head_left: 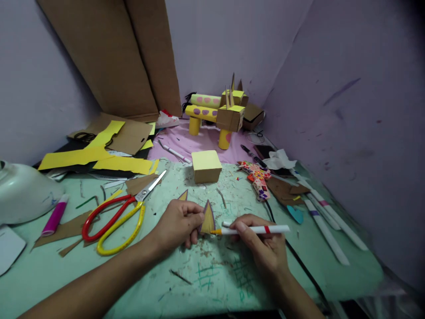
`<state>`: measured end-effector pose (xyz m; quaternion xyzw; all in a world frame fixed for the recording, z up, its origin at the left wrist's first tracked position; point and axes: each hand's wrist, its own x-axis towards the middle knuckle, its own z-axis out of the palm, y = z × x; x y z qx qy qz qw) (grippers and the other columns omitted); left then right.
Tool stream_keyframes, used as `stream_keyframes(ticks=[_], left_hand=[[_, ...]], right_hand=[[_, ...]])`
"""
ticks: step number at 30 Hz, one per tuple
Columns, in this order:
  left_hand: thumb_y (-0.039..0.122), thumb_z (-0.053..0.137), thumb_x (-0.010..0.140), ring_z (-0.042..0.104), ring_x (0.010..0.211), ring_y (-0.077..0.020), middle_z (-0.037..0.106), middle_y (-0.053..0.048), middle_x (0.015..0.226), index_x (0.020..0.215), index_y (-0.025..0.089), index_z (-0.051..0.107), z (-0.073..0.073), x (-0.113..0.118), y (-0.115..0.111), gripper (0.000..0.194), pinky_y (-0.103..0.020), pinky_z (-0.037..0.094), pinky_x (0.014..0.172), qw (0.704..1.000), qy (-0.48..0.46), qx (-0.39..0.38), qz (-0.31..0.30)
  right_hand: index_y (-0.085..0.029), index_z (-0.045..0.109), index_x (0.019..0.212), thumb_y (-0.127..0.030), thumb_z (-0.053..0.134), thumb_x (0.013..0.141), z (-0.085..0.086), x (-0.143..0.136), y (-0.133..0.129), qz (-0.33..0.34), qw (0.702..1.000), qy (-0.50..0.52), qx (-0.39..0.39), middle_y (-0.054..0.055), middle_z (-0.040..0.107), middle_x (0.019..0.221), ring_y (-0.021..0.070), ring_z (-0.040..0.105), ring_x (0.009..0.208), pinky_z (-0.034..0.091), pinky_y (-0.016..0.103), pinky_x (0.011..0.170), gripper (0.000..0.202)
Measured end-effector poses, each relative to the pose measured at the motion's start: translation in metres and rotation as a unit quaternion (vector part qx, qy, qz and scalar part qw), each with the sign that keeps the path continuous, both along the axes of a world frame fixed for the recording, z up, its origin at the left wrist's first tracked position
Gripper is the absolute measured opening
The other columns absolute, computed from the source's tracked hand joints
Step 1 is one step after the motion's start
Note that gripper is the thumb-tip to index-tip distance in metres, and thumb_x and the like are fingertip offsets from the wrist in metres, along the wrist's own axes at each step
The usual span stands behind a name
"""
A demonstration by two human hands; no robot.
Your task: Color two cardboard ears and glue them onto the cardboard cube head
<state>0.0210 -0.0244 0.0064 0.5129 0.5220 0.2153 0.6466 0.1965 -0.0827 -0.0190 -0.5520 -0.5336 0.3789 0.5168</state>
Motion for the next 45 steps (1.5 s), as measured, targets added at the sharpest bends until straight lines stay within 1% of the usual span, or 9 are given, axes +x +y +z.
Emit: stream_keyframes(ticks=[4,7,16,19,26,30,35,41,45], left_hand=[[0.020,0.051,0.076,0.039,0.026,-0.0057,0.050,0.004,0.033,0.063,0.014,0.059,0.0012,-0.0002,-0.0002,0.017,-0.015,0.029,0.030,1.000,0.005,0.000,-0.013],[0.019,0.050,0.077,0.040,0.026,-0.0058,0.050,0.004,0.033,0.062,0.015,0.058,0.0014,0.0001,-0.0002,0.017,-0.014,0.030,0.030,1.000,0.002,-0.003,-0.004],[0.014,0.048,0.078,0.040,0.025,-0.0056,0.050,0.005,0.033,0.062,0.015,0.055,0.0046,0.0023,-0.0005,0.018,-0.014,0.029,0.028,1.000,-0.005,-0.008,0.009],[0.014,0.048,0.078,0.039,0.024,-0.0054,0.050,0.006,0.033,0.061,0.015,0.055,0.0041,0.0019,-0.0005,0.018,-0.014,0.029,0.028,1.000,-0.010,-0.009,0.009],[0.020,0.050,0.076,0.040,0.025,-0.0056,0.050,0.005,0.033,0.060,0.015,0.056,0.0000,-0.0005,0.0001,0.018,-0.014,0.028,0.029,1.000,-0.001,0.002,-0.008],[0.021,0.050,0.076,0.040,0.026,-0.0052,0.050,0.005,0.033,0.059,0.015,0.056,0.0017,-0.0001,0.0000,0.019,-0.013,0.029,0.029,1.000,0.000,0.005,-0.010],[0.018,0.048,0.077,0.039,0.025,-0.0053,0.049,0.006,0.032,0.064,0.014,0.057,0.0030,0.0009,-0.0001,0.016,-0.013,0.029,0.028,1.000,0.003,-0.004,0.001],[0.019,0.049,0.077,0.040,0.025,-0.0052,0.051,0.004,0.033,0.062,0.014,0.058,-0.0005,0.0000,0.0014,0.018,-0.013,0.029,0.029,1.000,-0.003,-0.001,-0.006],[0.018,0.049,0.076,0.040,0.025,-0.0054,0.051,0.004,0.033,0.061,0.015,0.058,0.0009,0.0001,0.0009,0.018,-0.014,0.029,0.029,1.000,-0.007,-0.004,0.000]], right_hand=[[-0.018,0.069,0.067,-0.037,0.056,0.082,0.0011,-0.0007,0.0019,-0.004,0.999,-0.025,0.019,0.002,0.059,0.052,0.0136,0.049,0.049,0.033,0.025,0.043,0.027],[-0.019,0.069,0.068,-0.035,0.056,0.082,0.0015,-0.0012,0.0027,-0.009,0.999,-0.026,0.030,0.002,0.061,0.055,0.0148,0.052,0.052,0.036,0.025,0.046,0.025],[-0.017,0.065,0.061,-0.037,0.059,0.079,0.0019,-0.0018,-0.0015,0.007,1.000,0.014,-0.022,0.000,0.053,0.049,0.0111,0.041,0.045,0.028,0.023,0.042,0.027],[-0.018,0.066,0.061,-0.036,0.059,0.078,0.0030,-0.0015,-0.0018,0.003,1.000,0.020,-0.014,0.000,0.054,0.049,0.0114,0.042,0.045,0.029,0.023,0.042,0.027],[-0.020,0.069,0.065,-0.035,0.058,0.080,0.0022,-0.0007,-0.0002,-0.025,0.998,0.048,0.015,0.001,0.059,0.052,0.0140,0.050,0.051,0.035,0.024,0.047,0.023],[-0.019,0.068,0.065,-0.035,0.058,0.080,0.0019,-0.0020,0.0003,-0.009,1.000,0.010,0.012,0.001,0.058,0.052,0.0131,0.047,0.049,0.032,0.023,0.044,0.025],[-0.018,0.066,0.060,-0.035,0.059,0.079,-0.0003,-0.0003,-0.0011,0.012,1.000,0.017,0.000,0.000,0.056,0.049,0.0116,0.044,0.046,0.031,0.022,0.042,0.026],[-0.021,0.071,0.074,-0.033,0.059,0.082,-0.0054,0.0041,0.0029,-0.013,0.998,0.018,0.052,0.001,0.064,0.057,0.0135,0.054,0.053,0.038,0.023,0.047,0.019],[-0.021,0.071,0.074,-0.033,0.059,0.082,-0.0029,0.0022,0.0037,-0.023,0.999,-0.004,0.036,0.001,0.064,0.059,0.0132,0.053,0.055,0.037,0.023,0.049,0.018]])
